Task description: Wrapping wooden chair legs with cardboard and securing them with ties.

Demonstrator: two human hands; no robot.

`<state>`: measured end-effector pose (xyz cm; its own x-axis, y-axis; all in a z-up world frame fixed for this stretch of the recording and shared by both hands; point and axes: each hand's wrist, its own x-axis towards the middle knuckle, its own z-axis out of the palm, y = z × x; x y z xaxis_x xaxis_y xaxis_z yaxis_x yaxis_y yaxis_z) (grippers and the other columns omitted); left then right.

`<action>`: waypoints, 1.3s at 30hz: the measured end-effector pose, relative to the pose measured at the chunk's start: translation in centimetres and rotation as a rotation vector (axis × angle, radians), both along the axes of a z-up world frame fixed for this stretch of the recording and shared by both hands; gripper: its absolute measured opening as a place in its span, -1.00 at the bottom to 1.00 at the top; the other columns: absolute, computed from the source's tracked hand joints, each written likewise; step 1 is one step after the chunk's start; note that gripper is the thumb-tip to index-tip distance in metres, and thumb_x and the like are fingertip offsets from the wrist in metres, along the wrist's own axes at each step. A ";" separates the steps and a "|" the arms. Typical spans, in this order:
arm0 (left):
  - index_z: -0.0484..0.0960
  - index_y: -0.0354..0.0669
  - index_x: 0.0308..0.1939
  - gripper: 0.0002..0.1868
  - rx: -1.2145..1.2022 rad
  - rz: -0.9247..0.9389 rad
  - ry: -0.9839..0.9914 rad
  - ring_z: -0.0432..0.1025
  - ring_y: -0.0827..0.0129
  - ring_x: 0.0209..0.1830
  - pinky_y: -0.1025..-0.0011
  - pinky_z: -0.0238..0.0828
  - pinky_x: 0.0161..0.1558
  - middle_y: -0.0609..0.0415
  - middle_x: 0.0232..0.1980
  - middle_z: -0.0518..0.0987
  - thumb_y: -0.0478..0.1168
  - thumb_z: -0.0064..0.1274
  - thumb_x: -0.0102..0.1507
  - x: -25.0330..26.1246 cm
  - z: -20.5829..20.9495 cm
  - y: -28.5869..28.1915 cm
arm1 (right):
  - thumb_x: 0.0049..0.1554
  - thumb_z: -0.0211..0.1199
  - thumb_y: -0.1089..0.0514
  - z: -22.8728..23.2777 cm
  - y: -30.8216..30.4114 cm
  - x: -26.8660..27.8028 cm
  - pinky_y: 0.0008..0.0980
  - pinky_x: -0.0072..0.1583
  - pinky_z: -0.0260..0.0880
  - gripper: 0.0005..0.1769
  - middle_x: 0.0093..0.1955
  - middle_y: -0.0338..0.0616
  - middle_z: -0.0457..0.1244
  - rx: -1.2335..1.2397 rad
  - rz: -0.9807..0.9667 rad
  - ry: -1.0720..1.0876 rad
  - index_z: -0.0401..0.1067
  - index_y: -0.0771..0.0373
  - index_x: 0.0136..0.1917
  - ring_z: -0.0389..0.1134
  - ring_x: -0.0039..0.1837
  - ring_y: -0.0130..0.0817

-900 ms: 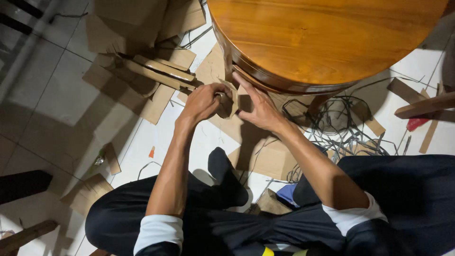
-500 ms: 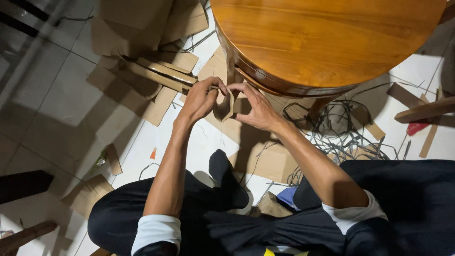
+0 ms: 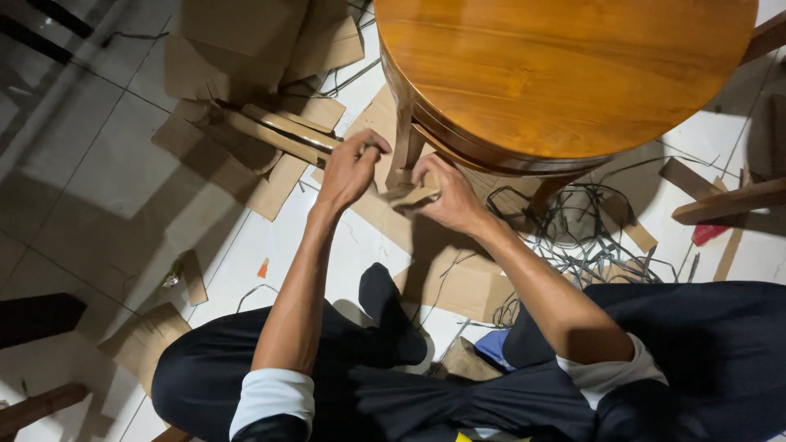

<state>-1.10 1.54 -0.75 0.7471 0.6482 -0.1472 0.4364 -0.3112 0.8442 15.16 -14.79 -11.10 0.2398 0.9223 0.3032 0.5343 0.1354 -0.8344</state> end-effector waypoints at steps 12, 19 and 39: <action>0.47 -0.22 0.18 -0.40 -0.116 0.297 -0.268 0.48 -0.18 0.18 0.05 0.48 0.18 -0.26 0.19 0.42 0.14 0.16 0.28 0.2 -2.9 0.5 | 0.08 0.51 0.06 -12.6 -2.8 3.5 0.12 0.44 0.14 -0.47 0.28 0.02 0.36 -0.195 -0.646 0.012 0.48 0.23 0.28 0.31 0.38 0.01; 0.35 -0.36 0.36 -0.28 -0.090 0.229 -0.287 0.50 -0.12 0.15 0.15 0.57 0.07 -0.38 0.23 0.38 -0.28 0.26 0.14 0.7 -6.6 0.0 | 0.28 0.25 0.13 -22.0 -1.1 7.1 0.46 0.50 -0.18 -0.76 0.31 -0.03 0.38 -0.099 -0.432 -0.941 0.60 0.09 0.20 0.26 0.44 0.15; 0.29 -0.07 0.44 -0.20 0.271 0.137 -0.177 0.32 -0.18 0.37 -0.12 0.35 0.34 -0.13 0.37 0.33 -0.25 0.33 0.18 6.3 -11.4 -2.0 | 0.13 0.42 -0.04 -13.5 2.1 2.4 -0.03 0.12 0.40 -0.69 -0.08 0.03 0.43 -0.337 -0.619 -0.056 0.61 0.25 -0.05 0.45 0.11 -0.04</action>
